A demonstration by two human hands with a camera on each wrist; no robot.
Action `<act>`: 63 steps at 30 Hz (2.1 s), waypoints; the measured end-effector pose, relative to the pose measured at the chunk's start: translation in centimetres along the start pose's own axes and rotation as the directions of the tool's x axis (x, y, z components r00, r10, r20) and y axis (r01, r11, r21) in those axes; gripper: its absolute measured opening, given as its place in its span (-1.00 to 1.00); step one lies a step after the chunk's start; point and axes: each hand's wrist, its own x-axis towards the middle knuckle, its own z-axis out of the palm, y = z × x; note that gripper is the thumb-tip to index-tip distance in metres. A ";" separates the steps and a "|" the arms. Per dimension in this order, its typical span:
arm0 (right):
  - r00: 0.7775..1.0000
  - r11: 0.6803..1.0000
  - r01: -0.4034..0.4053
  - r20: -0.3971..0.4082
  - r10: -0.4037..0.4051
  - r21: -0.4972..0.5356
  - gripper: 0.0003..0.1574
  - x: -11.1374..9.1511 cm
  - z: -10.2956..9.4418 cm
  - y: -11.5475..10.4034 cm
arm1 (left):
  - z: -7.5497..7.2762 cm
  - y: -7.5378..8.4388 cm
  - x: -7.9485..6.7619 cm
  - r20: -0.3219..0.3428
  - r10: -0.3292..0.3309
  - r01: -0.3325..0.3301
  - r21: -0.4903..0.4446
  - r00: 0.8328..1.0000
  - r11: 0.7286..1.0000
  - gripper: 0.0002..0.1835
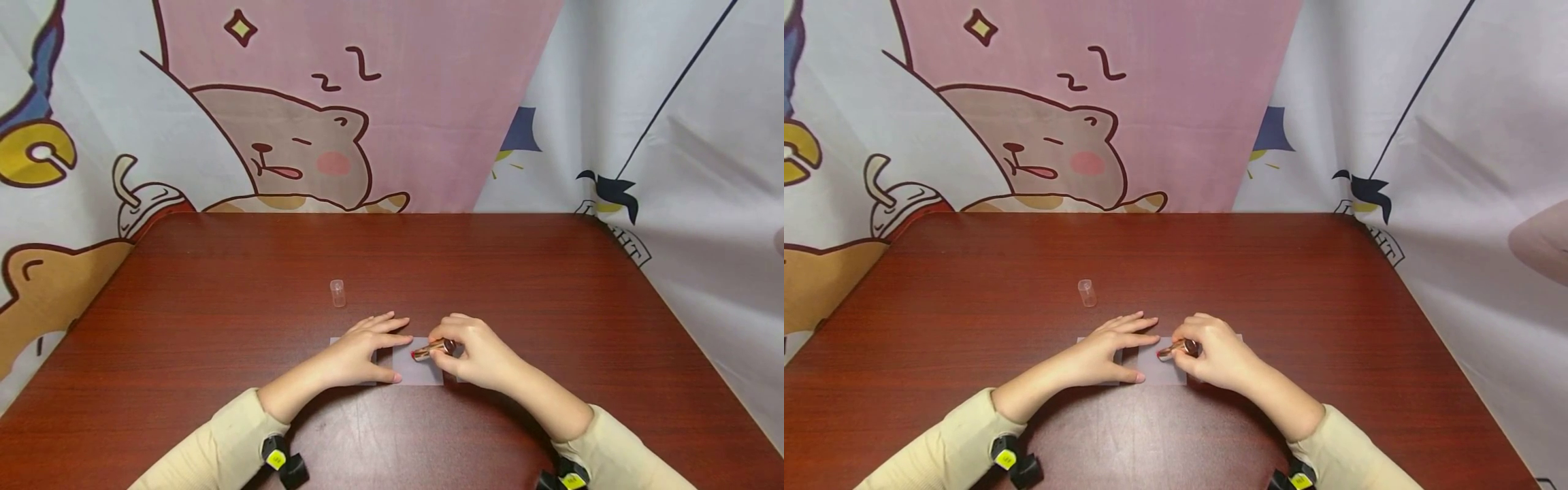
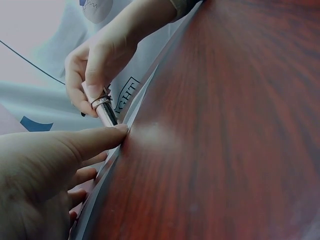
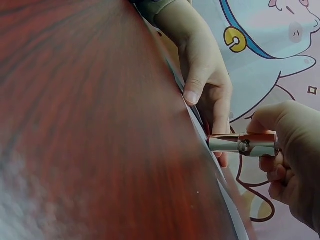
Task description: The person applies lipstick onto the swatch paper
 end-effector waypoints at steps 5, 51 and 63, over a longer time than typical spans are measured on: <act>1.000 1.000 -0.008 0.013 0.008 -0.011 -0.81 -0.1 -0.3 -0.2 | 0.1 0.0 0.0 -0.001 0.002 -0.002 0.006 1.000 1.000 -0.35; 0.978 0.973 -0.171 -0.093 0.187 0.155 -0.74 -1.4 -3.0 -2.9 | 0.2 -0.2 0.0 -0.010 0.002 -0.002 0.004 1.000 1.000 -0.34; 0.975 0.971 -0.162 -0.124 0.185 0.173 -0.71 -2.8 -2.0 0.3 | 0.2 0.0 0.1 -0.029 -0.007 0.007 0.001 1.000 1.000 -0.35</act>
